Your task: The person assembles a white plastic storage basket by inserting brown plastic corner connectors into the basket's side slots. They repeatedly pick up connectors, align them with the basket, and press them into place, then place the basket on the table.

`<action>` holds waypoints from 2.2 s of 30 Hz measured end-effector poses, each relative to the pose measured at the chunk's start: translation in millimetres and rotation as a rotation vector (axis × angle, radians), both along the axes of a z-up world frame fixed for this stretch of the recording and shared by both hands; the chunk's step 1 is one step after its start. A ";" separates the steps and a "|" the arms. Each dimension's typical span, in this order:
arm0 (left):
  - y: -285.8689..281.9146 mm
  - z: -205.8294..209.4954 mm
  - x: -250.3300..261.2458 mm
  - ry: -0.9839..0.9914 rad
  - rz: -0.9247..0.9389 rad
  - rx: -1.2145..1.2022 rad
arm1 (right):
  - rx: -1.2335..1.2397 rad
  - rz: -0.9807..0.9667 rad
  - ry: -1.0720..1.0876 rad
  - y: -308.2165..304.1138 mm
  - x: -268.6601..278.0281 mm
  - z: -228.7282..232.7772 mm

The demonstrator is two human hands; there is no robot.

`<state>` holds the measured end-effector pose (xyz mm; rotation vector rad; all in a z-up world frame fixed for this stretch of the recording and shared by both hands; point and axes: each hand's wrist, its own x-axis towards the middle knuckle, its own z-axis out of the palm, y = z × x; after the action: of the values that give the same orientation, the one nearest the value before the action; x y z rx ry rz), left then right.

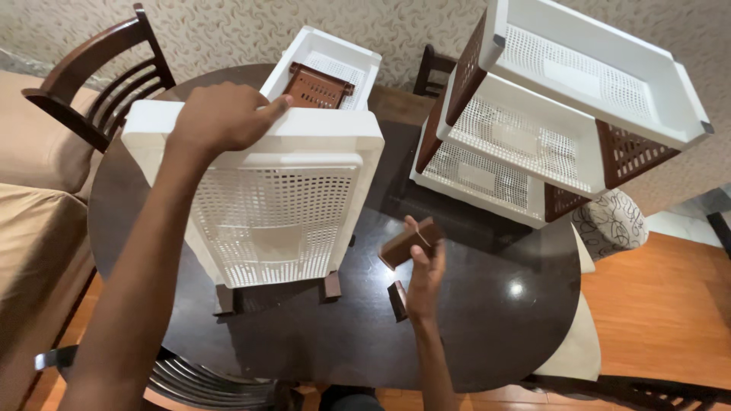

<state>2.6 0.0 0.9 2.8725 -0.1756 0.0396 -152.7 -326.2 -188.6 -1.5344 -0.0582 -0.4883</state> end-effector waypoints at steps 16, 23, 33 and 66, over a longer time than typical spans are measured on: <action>-3.1 5.7 -10.8 -0.003 -0.004 -0.053 | 0.324 0.399 0.017 67.2 -23.5 101.6; -0.7 3.1 -4.4 0.009 -0.028 -0.039 | 0.087 0.221 0.187 59.5 -4.4 101.0; -29.9 6.5 27.4 0.009 -0.223 -0.005 | -0.327 -0.036 0.115 59.8 42.8 98.5; -71.1 -12.9 38.0 0.068 -0.376 -0.256 | -0.807 -0.340 0.211 102.2 31.9 159.9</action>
<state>40.6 -71.1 -12.0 2.5381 -0.6429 -0.0999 -120.9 -224.0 -28.6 -2.4024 0.1960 -0.6049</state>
